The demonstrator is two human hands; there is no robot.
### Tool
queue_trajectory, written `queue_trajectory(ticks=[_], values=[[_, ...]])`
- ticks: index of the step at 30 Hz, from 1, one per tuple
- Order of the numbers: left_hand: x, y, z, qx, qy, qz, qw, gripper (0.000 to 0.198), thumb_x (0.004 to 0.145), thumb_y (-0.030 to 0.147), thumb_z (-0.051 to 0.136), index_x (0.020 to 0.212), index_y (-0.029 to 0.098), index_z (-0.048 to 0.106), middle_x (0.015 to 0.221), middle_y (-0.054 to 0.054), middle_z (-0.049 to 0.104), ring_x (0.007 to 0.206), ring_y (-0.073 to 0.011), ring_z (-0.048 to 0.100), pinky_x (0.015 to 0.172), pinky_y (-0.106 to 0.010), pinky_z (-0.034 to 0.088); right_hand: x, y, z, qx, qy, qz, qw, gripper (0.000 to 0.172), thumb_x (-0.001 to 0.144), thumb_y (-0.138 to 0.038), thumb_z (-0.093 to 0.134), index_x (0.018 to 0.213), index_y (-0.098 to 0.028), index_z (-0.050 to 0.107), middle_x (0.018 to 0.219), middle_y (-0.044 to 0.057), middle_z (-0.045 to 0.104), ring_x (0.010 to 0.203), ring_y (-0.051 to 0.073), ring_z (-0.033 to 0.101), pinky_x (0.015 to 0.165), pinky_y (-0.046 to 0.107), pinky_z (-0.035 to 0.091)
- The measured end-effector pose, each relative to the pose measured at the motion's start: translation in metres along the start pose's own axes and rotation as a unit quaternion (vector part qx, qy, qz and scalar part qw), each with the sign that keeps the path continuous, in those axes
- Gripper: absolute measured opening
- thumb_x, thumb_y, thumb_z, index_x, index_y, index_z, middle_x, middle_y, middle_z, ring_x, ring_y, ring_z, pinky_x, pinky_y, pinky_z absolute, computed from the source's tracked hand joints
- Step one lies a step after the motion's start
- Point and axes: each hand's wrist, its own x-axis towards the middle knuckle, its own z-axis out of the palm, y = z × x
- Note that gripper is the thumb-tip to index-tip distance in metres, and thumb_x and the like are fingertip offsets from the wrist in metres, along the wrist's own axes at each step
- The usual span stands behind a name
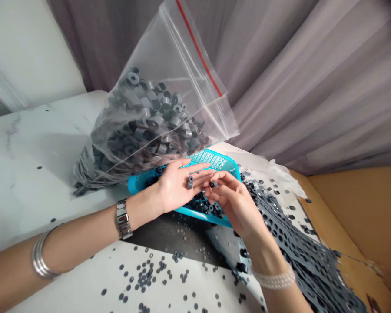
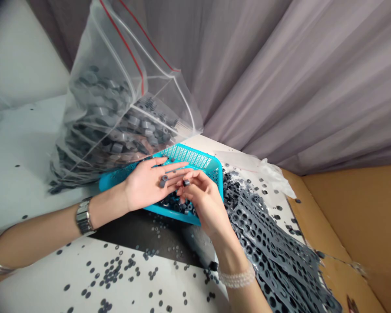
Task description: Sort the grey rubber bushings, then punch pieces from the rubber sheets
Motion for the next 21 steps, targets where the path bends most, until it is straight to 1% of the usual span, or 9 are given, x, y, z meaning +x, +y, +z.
queue_trajectory(ticks=[2,4,6,8,10,12,14,16,21], values=[[0.0,0.0,0.0,-0.008,0.002,0.007,1.0,0.051,0.09,0.031,0.039,0.13,0.001,0.049,0.118,-0.021,0.062,0.104,-0.0226,0.061,0.093,-0.031,0.043,0.0,0.002,0.002,0.129,-0.007,0.057,0.99,0.012,0.065,-0.015,0.056,0.076,-0.019,0.053,0.078,0.0,0.055,0.064,0.011,0.052,0.056,0.025,0.04],[0.0,0.0,-0.001,-0.013,-0.003,0.01,1.0,0.052,0.09,0.032,0.039,0.13,0.001,0.048,0.119,-0.021,0.061,0.102,-0.0218,0.061,0.092,-0.031,0.044,-0.001,0.003,0.005,0.161,-0.008,0.079,0.984,0.01,0.066,-0.017,0.054,0.075,-0.018,0.052,0.073,-0.001,0.052,0.057,0.01,0.046,0.052,0.023,0.035],[0.0,0.001,-0.003,-0.01,-0.01,0.006,1.0,0.051,0.09,0.031,0.038,0.131,0.003,0.048,0.118,-0.02,0.062,0.094,-0.0191,0.063,0.085,-0.028,0.047,-0.003,0.004,0.01,0.084,-0.004,0.049,0.995,0.006,0.073,-0.021,0.055,0.078,-0.019,0.054,0.067,-0.003,0.048,0.052,0.008,0.037,0.048,0.022,0.03],[0.0,0.003,-0.004,0.009,-0.016,-0.008,1.0,0.05,0.09,0.032,0.038,0.131,0.005,0.049,0.116,-0.019,0.063,0.086,-0.0173,0.064,0.075,-0.026,0.049,-0.006,0.005,0.016,-0.076,0.002,-0.032,0.997,0.009,0.079,-0.026,0.059,0.086,-0.02,0.06,0.064,-0.004,0.044,0.052,0.009,0.033,0.049,0.023,0.029],[-0.001,0.003,-0.004,0.029,-0.011,-0.02,0.999,0.05,0.09,0.033,0.038,0.13,0.007,0.05,0.117,-0.018,0.063,0.088,-0.0188,0.064,0.073,-0.027,0.049,-0.008,0.008,0.021,-0.234,0.004,-0.112,0.966,0.019,0.081,-0.027,0.061,0.099,-0.021,0.065,0.064,-0.004,0.045,0.056,0.011,0.035,0.054,0.025,0.033],[0.0,0.003,-0.003,0.033,-0.003,-0.022,0.999,0.051,0.089,0.034,0.039,0.131,0.006,0.049,0.12,-0.019,0.062,0.1,-0.0225,0.062,0.081,-0.031,0.048,-0.009,0.011,0.023,-0.329,0.001,-0.146,0.933,0.025,0.084,-0.026,0.059,0.107,-0.021,0.067,0.063,-0.003,0.046,0.058,0.012,0.037,0.056,0.026,0.034],[0.0,0.003,-0.003,0.024,0.001,-0.019,1.0,0.052,0.089,0.034,0.039,0.131,0.004,0.048,0.123,-0.02,0.06,0.109,-0.0247,0.058,0.09,-0.034,0.045,-0.01,0.014,0.023,-0.367,0.007,-0.157,0.917,0.025,0.086,-0.024,0.056,0.107,-0.021,0.069,0.063,-0.002,0.048,0.057,0.012,0.038,0.056,0.026,0.034],[0.0,0.003,-0.002,0.016,-0.007,-0.019,1.0,0.053,0.09,0.034,0.038,0.132,0.003,0.046,0.124,-0.02,0.06,0.112,-0.0256,0.057,0.093,-0.036,0.043,-0.009,0.015,0.02,-0.381,0.018,-0.167,0.909,0.022,0.086,-0.022,0.056,0.103,-0.02,0.07,0.063,-0.003,0.048,0.056,0.011,0.037,0.055,0.026,0.033],[-0.002,0.004,-0.003,0.005,-0.028,-0.014,1.0,0.052,0.09,0.034,0.037,0.133,0.006,0.046,0.118,-0.017,0.063,0.104,-0.0237,0.059,0.083,-0.034,0.045,-0.009,0.009,0.015,-0.41,0.017,-0.168,0.897,0.016,0.083,-0.022,0.06,0.097,-0.02,0.066,0.061,-0.005,0.042,0.055,0.01,0.036,0.054,0.025,0.031]])
